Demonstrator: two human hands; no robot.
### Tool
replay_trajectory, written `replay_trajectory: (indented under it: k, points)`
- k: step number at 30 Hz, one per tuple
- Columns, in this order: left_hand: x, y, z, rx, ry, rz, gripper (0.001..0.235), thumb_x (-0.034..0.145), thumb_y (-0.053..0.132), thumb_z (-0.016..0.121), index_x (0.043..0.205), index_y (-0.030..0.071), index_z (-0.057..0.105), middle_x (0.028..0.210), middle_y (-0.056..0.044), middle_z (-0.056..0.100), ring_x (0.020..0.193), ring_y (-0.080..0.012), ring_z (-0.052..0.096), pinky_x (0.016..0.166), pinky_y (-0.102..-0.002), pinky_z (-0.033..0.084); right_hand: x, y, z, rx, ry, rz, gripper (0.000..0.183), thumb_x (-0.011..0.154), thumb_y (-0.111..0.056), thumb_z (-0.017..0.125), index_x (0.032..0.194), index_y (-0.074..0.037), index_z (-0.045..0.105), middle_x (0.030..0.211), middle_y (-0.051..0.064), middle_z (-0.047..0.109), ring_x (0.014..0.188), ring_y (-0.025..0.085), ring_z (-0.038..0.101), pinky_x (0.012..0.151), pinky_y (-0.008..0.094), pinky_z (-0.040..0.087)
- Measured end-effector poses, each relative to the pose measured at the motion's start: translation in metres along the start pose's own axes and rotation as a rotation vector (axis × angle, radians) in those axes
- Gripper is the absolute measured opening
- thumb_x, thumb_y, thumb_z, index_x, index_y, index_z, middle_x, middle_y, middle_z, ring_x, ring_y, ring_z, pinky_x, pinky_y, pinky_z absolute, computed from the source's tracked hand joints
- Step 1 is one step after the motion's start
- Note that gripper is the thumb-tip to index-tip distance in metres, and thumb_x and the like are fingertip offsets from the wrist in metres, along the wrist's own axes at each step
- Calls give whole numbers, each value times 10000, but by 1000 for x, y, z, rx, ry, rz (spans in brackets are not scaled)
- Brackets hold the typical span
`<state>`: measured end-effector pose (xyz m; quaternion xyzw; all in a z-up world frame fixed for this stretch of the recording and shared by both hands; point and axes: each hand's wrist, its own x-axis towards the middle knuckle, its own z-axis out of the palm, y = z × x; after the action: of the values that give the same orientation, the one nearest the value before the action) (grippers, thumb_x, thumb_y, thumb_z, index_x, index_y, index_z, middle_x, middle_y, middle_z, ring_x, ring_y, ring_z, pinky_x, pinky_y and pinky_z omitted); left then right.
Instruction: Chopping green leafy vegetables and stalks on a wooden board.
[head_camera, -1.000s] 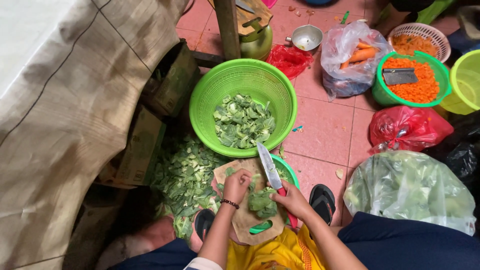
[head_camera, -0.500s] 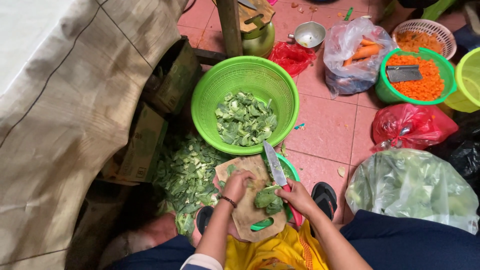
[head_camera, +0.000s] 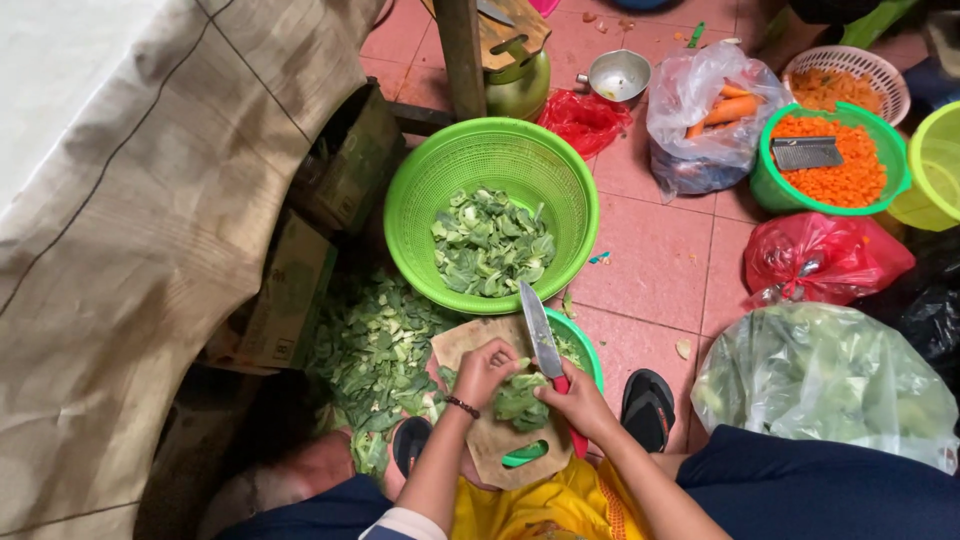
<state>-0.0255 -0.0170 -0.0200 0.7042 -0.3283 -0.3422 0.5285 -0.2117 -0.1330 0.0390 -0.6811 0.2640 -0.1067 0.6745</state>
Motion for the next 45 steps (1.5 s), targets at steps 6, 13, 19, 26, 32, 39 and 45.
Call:
replay_trajectory:
  k: [6, 13, 19, 26, 32, 39, 45]
  points:
    - [-9, -4, 7, -69, -148, -8, 65, 881, 59, 761, 920, 25, 722, 823, 1, 727, 785, -52, 651, 721, -243, 541, -1, 13, -4, 146, 31, 94, 367, 858, -90, 742, 1211, -25, 666, 980, -22, 711, 863, 55, 627, 794, 247, 528]
    - [-6, 14, -26, 974, 53, 195, 145, 705, 147, 774, 822, 82, 720, 886, -140, 720, 868, -357, 624, 765, -479, 510, 3, 42, -24, 72, -119, 291, 269, 870, -130, 754, 1121, -35, 741, 711, -49, 579, 560, 45, 471, 507, 230, 388]
    - [-7, -54, 1, 949, 185, 265, 210, 753, 55, 754, 938, 65, 656, 993, -140, 677, 935, -368, 651, 765, -482, 538, 1, 32, -17, 1, -143, 358, 271, 854, -146, 758, 1101, -33, 737, 657, -36, 595, 509, 55, 494, 489, 228, 406]
    - [-4, -27, 26, -423, 206, -186, 307, 848, -82, 648, 1068, 76, 504, 939, -98, 665, 872, -206, 694, 754, -337, 616, 2, 25, -3, 254, -40, 335, 251, 878, -112, 733, 1117, -39, 707, 662, -57, 534, 509, 53, 435, 464, 237, 354]
    - [-14, -36, 29, -485, -56, -122, 317, 855, -121, 613, 1156, -18, 615, 1041, -93, 679, 1001, -160, 671, 914, -320, 615, -3, 28, -1, 272, 73, 278, 254, 885, -115, 731, 1122, -29, 701, 655, -57, 513, 507, 51, 417, 458, 236, 333]
    - [-27, -7, 27, -215, -35, -83, 324, 827, -115, 614, 1118, -12, 714, 1029, -80, 758, 987, -131, 715, 884, -277, 588, -2, 23, -6, 255, 112, 320, 293, 868, -122, 726, 1158, -82, 719, 626, -55, 494, 488, 52, 406, 449, 237, 320]
    - [-24, 4, -1, 144, -5, -64, 268, 893, -51, 617, 1064, 97, 761, 1015, -56, 782, 960, -203, 749, 869, -309, 586, 2, 32, -17, 209, 39, 319, 229, 880, -124, 722, 1093, -40, 722, 653, -51, 551, 489, 51, 416, 451, 236, 334]
